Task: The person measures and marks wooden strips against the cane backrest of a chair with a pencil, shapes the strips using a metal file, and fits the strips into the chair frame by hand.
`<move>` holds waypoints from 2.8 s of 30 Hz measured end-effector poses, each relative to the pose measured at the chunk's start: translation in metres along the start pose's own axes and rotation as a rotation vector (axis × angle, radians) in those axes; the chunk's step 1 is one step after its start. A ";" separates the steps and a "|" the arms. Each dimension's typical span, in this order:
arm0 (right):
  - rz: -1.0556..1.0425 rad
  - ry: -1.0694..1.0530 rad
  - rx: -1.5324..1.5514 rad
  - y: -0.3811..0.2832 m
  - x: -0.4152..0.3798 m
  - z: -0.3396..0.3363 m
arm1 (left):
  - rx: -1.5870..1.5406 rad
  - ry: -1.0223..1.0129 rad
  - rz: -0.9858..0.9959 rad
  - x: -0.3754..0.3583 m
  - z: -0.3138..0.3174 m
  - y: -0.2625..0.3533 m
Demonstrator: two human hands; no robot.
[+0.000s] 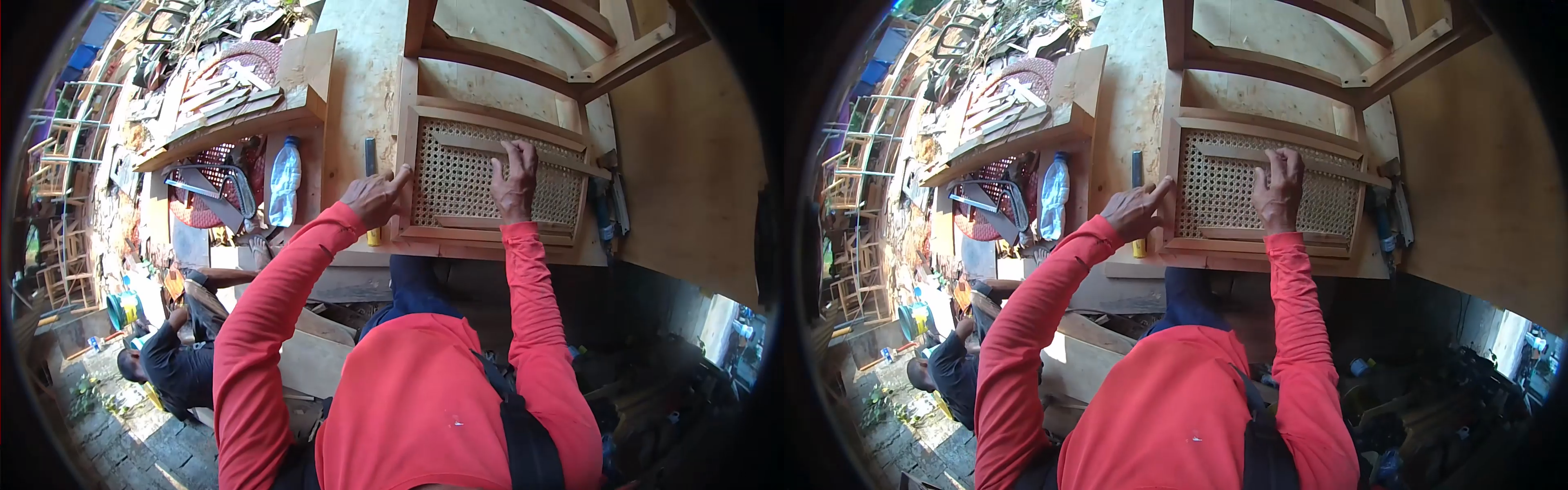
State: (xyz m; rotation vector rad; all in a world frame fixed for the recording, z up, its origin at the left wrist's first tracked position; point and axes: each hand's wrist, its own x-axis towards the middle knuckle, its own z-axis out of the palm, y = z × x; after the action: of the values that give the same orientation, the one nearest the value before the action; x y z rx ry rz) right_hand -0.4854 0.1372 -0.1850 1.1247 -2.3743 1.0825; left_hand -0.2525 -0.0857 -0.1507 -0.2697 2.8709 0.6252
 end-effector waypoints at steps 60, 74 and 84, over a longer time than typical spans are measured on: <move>-0.274 -0.367 -0.024 -0.048 0.097 -0.060 | -0.129 0.896 0.066 -0.068 -0.126 0.019; -0.432 -0.649 0.349 -0.205 0.149 0.064 | -0.689 0.938 -0.582 -0.152 -0.092 -0.009; -0.523 -0.693 0.489 -0.220 0.134 0.069 | -0.468 1.004 -0.479 -0.141 -0.098 -0.011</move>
State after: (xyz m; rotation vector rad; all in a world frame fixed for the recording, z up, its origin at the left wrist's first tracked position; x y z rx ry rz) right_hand -0.4018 -0.0753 -0.0476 2.4601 -2.0360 1.2344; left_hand -0.1286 -0.1185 -0.0360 -1.7053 3.1972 1.3280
